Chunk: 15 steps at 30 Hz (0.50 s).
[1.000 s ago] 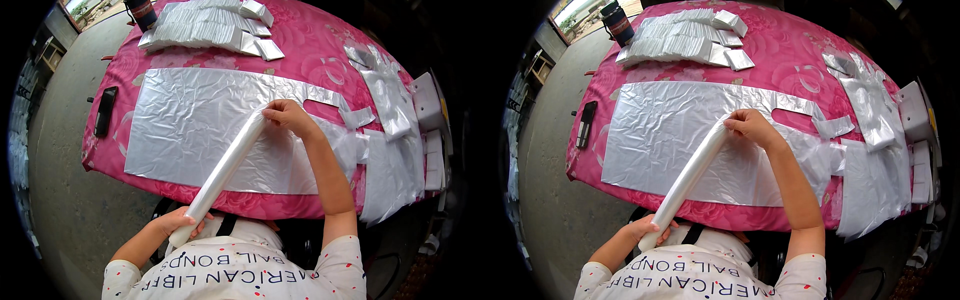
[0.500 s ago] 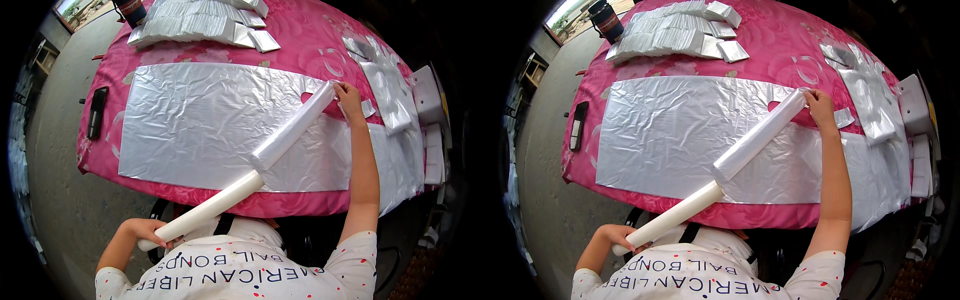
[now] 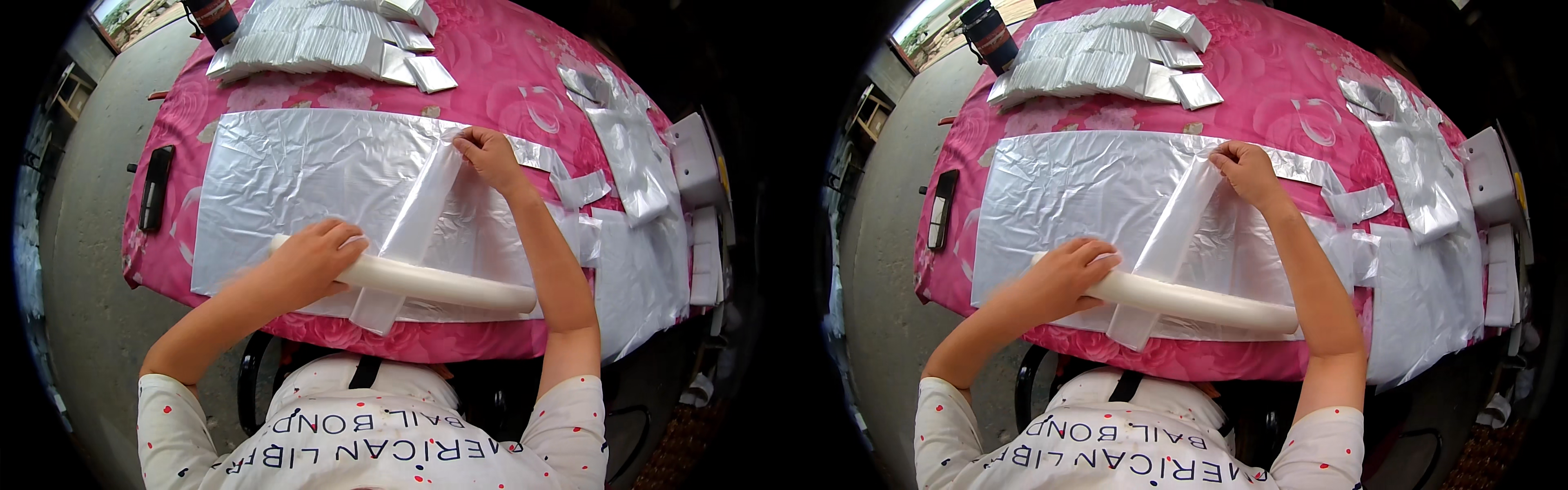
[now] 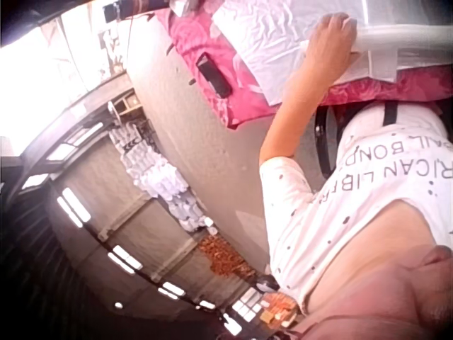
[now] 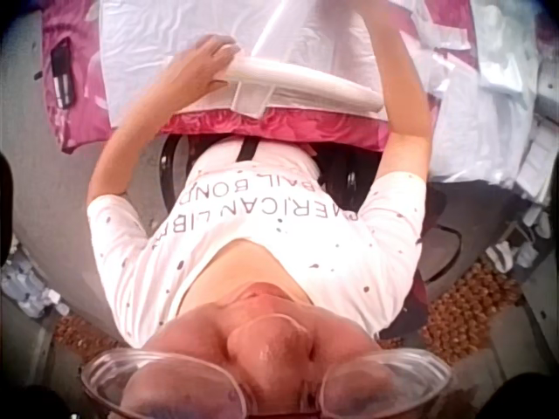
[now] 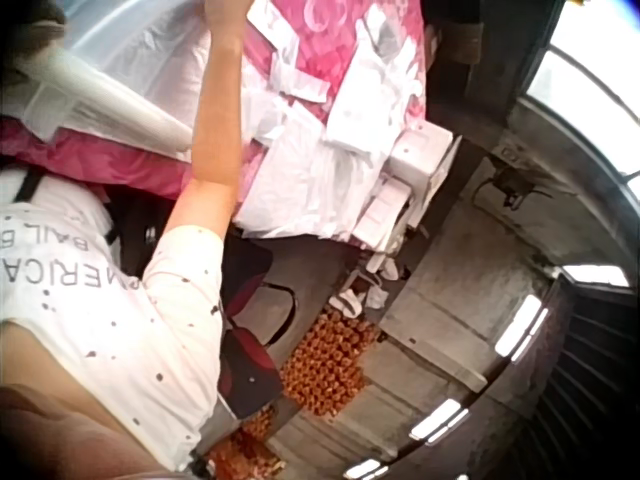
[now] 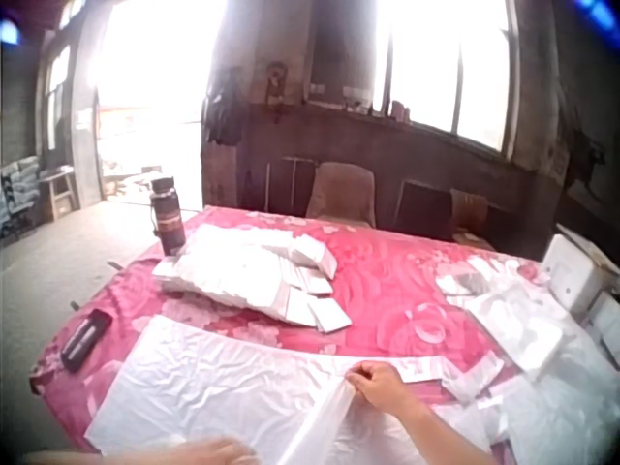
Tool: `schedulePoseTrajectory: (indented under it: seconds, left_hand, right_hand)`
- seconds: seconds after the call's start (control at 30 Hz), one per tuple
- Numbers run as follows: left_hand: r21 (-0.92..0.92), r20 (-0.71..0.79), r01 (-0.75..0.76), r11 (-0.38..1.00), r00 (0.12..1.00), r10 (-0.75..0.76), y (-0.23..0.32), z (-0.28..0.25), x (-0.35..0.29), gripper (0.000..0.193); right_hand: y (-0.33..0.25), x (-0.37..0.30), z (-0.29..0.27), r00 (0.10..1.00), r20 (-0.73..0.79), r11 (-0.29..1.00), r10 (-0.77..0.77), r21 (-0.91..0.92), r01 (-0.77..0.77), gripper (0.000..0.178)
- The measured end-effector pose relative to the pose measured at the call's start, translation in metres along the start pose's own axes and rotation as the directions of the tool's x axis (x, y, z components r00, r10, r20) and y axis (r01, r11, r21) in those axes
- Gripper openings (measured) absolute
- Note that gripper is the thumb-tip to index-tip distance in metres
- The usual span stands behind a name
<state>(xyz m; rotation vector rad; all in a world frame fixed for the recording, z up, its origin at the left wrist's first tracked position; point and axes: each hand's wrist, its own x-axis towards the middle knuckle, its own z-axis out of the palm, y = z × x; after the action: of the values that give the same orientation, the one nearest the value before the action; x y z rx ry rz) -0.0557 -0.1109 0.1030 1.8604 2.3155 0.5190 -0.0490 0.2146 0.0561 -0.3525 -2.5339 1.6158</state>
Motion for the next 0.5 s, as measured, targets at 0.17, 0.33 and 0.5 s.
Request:
schedulePoseTrajectory:
  seconds: [0.17, 0.33, 0.5]
  left_hand:
    - [-0.053, 0.104, -0.353, 0.934, 0.929, 0.356, 0.024, 0.042, 0.002, 0.065]
    - [-0.014, 0.259, -0.319, 0.948, 0.914, 0.311, 0.038, 0.068, -0.012, 0.084]
    - [-0.036, 0.234, -0.238, 0.97, 0.942, 0.24, 0.054, 0.08, -0.022, 0.081]
  right_hand:
    - [-0.002, 0.009, 0.005, 0.997, 0.07, 0.999, 0.036, -0.004, -0.036, 0.016]
    - [-0.005, 0.009, 0.004, 0.994, -0.013, 0.984, 0.109, 0.145, -0.106, 0.025]
    - [-0.044, -0.048, 0.019, 0.999, -0.017, 0.991, -0.05, -0.127, 0.047, 0.045]
